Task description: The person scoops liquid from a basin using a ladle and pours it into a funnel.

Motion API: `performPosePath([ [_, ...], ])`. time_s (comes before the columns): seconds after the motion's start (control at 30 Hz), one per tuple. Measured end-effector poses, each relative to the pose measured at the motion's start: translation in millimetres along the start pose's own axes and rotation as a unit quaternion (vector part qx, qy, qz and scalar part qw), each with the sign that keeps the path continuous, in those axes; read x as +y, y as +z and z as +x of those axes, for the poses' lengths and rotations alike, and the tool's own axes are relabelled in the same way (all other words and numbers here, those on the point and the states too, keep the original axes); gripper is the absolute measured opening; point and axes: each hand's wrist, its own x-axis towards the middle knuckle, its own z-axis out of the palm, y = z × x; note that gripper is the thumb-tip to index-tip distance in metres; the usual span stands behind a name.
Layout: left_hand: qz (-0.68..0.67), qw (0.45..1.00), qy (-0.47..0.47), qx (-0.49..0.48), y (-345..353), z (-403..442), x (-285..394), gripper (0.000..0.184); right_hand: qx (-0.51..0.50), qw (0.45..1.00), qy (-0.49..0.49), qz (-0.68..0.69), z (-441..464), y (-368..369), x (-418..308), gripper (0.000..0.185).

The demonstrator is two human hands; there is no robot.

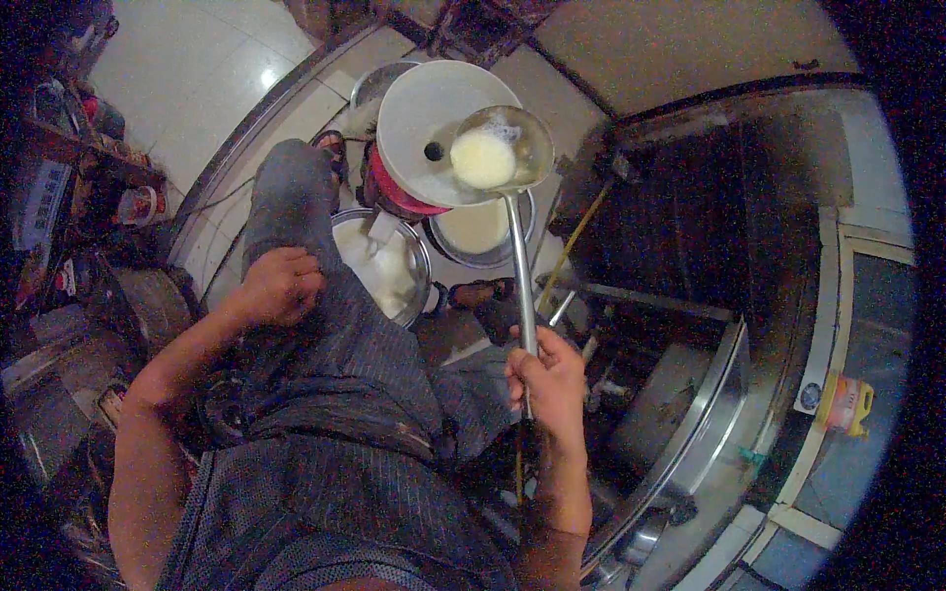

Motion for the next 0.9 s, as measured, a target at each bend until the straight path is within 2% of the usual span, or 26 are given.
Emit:
performPosePath([
  [0.27, 0.010, 1.000, 0.000, -0.016, -5.9, 2.3, 3.3, 0.017, -0.003, 1.000, -0.005, 0.000, 1.8, 1.1, 1.3, 0.028],
  [0.9, 0.005, 1.000, 0.006, -0.001, -10.3, 5.0, 4.9, 0.021, -0.003, 1.000, -0.009, -0.014, 4.9, -0.4, 6.5, 0.026],
])
